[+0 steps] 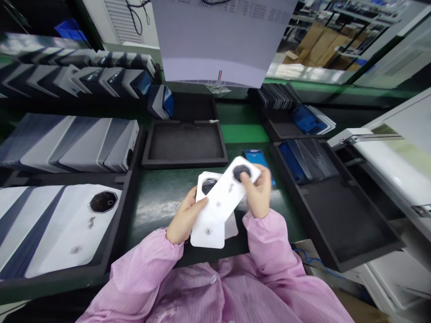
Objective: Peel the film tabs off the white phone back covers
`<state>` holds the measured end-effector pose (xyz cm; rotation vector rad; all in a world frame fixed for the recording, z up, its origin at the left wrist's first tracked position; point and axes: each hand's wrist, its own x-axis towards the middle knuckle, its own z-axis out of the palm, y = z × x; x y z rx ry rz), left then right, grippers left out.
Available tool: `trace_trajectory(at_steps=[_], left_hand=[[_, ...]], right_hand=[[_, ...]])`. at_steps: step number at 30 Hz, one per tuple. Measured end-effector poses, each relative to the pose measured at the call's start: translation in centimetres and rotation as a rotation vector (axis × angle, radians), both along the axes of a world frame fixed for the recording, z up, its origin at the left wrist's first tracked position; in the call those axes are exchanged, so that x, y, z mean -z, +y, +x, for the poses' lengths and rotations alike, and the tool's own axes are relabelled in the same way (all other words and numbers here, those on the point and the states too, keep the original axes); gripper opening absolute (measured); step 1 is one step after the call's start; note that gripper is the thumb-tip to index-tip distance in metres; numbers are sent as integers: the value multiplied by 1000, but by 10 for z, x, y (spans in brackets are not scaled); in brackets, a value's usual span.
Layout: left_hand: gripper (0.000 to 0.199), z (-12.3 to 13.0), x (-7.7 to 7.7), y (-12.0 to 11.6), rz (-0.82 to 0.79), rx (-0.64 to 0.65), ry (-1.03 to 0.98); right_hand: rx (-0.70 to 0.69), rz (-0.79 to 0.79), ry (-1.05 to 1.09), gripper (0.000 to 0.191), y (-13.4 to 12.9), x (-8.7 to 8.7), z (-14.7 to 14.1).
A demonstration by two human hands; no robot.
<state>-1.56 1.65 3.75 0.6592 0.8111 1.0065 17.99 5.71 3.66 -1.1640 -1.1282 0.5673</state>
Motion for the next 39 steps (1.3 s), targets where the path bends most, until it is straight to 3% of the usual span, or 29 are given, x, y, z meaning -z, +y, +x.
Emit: trace_trajectory(at_steps=[2, 4, 9, 11, 13, 15, 17, 20, 25, 30, 34, 37, 39], left_hand=[[66, -3, 1, 3, 6, -66, -1], [62, -6, 2, 6, 22, -171, -3], [58, -16, 4, 16, 84, -471, 15], [55, -17, 4, 18, 126, -510, 21], [53, -17, 3, 18, 142, -502, 21], [55, -15, 4, 17, 136, -472, 28], [58, -11, 5, 16, 135, -419, 48], [59, -5, 12, 13, 213, -271, 132], [50, 2, 22, 4, 490, -120, 515], [53, 2, 16, -5, 619, -66, 772], [52, 2, 11, -8, 600, -52, 759], [51, 2, 10, -7, 506, -88, 615], [51, 1, 10, -5, 459, -121, 482]], right_hand=[[173, 95, 188, 43, 7, -3, 15], [206, 100, 223, 44, 13, -5, 27], [-201, -289, -272, 39, 14, 8, 18], [-247, -385, -520, 34, 12, 16, 6], [-150, -374, -732, 35, 11, 20, -5], [-29, -233, -839, 38, 8, 19, -12], [21, -13, -771, 34, 2, 14, -17], [-100, 194, -563, 21, -8, 5, -25], [-199, 64, -409, 20, -13, 5, -33], [-210, -37, -256, 15, -8, 10, -29], [-188, 12, -327, 11, -14, 6, -31], [-106, 270, -563, 5, -21, 2, -35], [-160, 492, -670, 9, -25, 1, -39]])
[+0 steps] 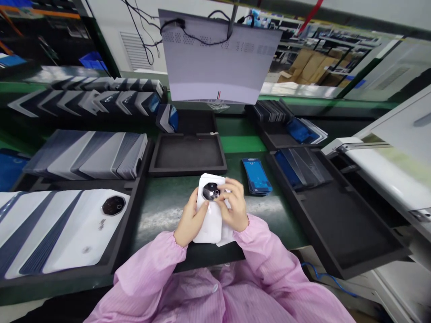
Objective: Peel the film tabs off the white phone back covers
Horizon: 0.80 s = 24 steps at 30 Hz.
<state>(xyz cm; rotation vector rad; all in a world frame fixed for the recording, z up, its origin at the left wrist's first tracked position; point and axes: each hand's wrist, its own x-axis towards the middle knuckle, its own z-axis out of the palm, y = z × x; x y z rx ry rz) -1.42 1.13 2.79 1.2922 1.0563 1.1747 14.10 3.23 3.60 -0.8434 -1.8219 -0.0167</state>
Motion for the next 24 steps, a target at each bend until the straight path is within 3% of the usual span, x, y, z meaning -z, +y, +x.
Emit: trace_trajectory(at_steps=[3, 6, 12, 24], left_hand=[[47, 0, -2, 1, 17, -11, -111], [47, 0, -3, 0, 29, -11, -148], [44, -1, -4, -3, 82, -52, -79], [41, -2, -10, -8, 157, -46, -27]], right_hand=[[-203, 162, -90, 16, -4, 1, -3], [-293, 204, -84, 20, -6, 2, -5], [-345, 192, -44, 35, -8, 0, -5], [-411, 187, -36, 34, -9, -4, -2]])
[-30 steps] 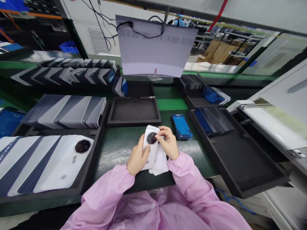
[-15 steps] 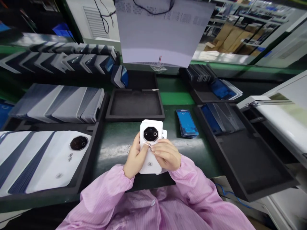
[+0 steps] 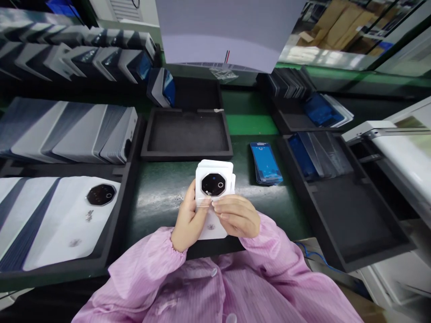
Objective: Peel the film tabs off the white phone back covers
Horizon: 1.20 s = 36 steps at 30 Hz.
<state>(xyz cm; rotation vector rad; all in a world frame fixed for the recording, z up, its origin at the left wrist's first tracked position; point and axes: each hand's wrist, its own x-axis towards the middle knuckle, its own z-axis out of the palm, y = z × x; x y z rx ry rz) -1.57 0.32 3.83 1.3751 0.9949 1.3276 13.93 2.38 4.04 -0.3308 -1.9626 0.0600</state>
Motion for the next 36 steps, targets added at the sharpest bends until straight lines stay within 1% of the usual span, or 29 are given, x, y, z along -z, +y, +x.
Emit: trace_trajectory(at_steps=[7, 16, 22, 30, 36], left_hand=[[39, -1, 0, -1, 33, -9, 34], [40, -3, 2, -2, -17, -26, 3], [41, -2, 0, -1, -5, -17, 8], [40, -2, 1, 0, 9, -11, 58], [40, -2, -1, -2, 32, -18, 69]], right_hand=[[-3, 5, 3, 31, 0, -1, 0], [-6, -6, 5, 31, -1, 0, 0], [27, -10, -13, 24, 0, -1, 0], [26, 7, 3, 28, 1, 2, -1], [12, 18, 10, 28, 1, -1, -1]])
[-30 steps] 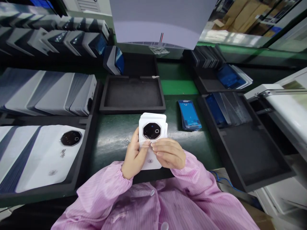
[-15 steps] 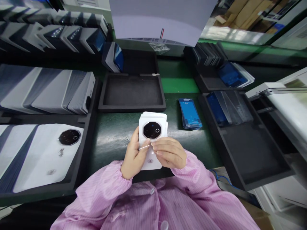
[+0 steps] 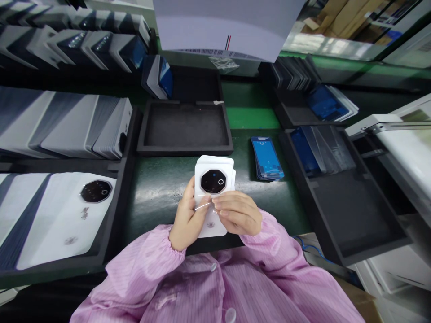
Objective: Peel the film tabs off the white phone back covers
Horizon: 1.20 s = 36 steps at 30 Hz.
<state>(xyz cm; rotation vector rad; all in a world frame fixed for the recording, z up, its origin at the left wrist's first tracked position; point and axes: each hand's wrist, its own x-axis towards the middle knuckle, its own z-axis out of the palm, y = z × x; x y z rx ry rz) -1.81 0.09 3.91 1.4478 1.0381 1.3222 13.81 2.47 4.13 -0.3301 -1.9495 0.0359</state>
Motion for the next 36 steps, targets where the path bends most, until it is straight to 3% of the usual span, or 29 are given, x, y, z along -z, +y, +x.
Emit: trace_trajectory(at_steps=[17, 21, 23, 26, 28, 30, 34, 36], left_hand=[[40, 0, 5, 2, 23, -8, 5], [41, 2, 3, 1, -101, 26, -110], [48, 4, 3, 0, -214, 42, -209], [61, 6, 3, 1, -333, 61, -307], [67, 6, 4, 3, -355, 53, -322], [69, 5, 5, 5, -366, 62, -327], [66, 1, 6, 5, -373, 114, -348], [64, 0, 5, 5, -378, 113, -356]], right_hand=[[20, 21, 21, 29, 0, 2, -1], [246, -44, 25, 36, 1, 4, -1], [397, -103, 37, 38, 1, 3, 1], [500, -194, 92, 41, 9, -2, 11], [508, -301, 160, 36, 26, -16, 23], [482, -418, 300, 25, 54, -44, 40], [337, -541, 751, 20, 139, -129, 83], [319, -567, 836, 25, 182, -172, 104]])
